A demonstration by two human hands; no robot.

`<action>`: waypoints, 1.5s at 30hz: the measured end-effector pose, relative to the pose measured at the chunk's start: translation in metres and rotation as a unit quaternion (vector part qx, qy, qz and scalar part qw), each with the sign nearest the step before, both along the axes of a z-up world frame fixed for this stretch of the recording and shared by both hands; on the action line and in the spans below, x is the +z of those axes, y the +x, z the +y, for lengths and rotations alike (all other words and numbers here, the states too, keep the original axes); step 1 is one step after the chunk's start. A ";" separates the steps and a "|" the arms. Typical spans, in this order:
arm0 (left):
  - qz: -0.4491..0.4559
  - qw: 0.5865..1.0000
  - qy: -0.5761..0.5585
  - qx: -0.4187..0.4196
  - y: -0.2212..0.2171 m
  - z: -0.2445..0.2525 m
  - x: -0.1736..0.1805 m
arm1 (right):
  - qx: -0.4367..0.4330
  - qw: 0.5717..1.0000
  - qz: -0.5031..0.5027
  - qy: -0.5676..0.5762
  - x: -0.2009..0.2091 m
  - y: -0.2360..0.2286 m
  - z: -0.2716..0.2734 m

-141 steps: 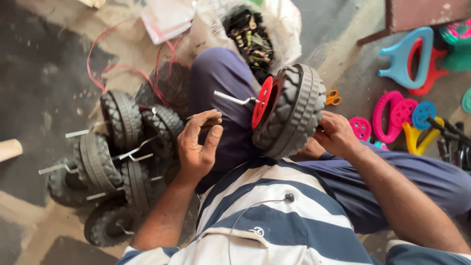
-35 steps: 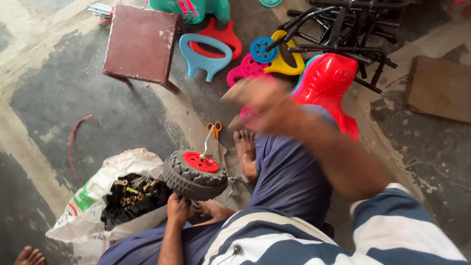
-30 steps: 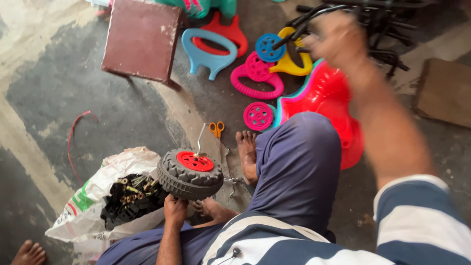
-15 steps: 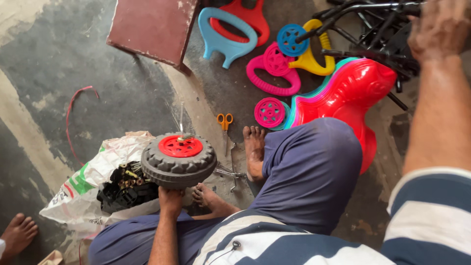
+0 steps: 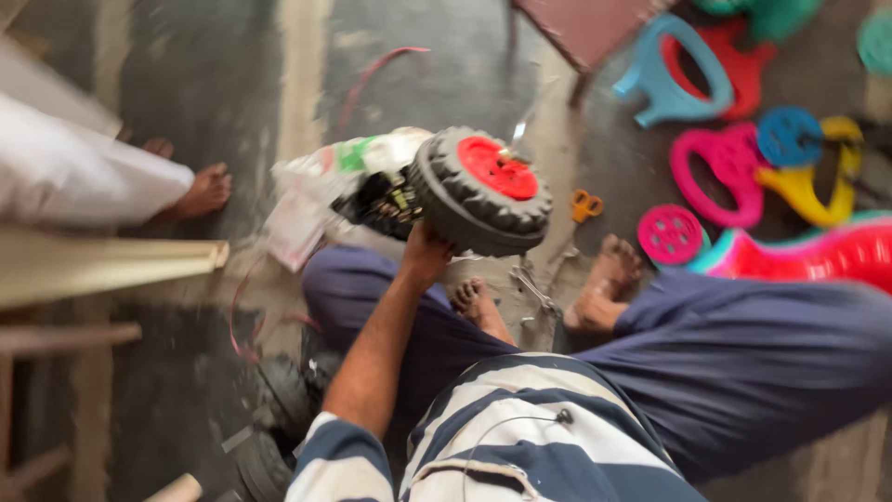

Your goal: The person assembles toy wheels by inserting a metal axle into a tire, attaching a red plastic hub cap, and securing it with a nut. The person repeats this process for multiple wheels, retrieving parts from a nearby bag.

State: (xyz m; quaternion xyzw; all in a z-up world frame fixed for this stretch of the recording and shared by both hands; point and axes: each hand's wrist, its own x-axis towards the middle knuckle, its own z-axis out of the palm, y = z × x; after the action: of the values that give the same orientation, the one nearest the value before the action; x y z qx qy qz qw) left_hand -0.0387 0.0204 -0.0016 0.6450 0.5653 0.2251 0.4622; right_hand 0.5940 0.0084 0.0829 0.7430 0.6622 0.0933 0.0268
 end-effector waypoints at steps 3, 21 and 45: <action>-0.186 0.981 -0.009 0.061 -0.021 0.008 0.044 | 0.002 0.999 -0.013 -0.037 0.018 -0.024 0.000; -0.177 0.980 -0.080 0.041 -0.083 0.024 0.259 | 0.149 0.757 0.635 -0.040 0.085 -0.367 0.019; -0.020 0.998 -0.057 0.012 -0.012 0.038 0.244 | 0.213 0.647 0.732 -0.006 0.020 -0.328 0.029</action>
State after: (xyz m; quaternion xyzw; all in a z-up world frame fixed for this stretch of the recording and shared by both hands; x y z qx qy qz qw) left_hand -0.0503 0.0587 0.2422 0.6060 0.5754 0.2109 0.5071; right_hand 0.2659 0.0371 0.1032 0.4073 0.6069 -0.4818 -0.4834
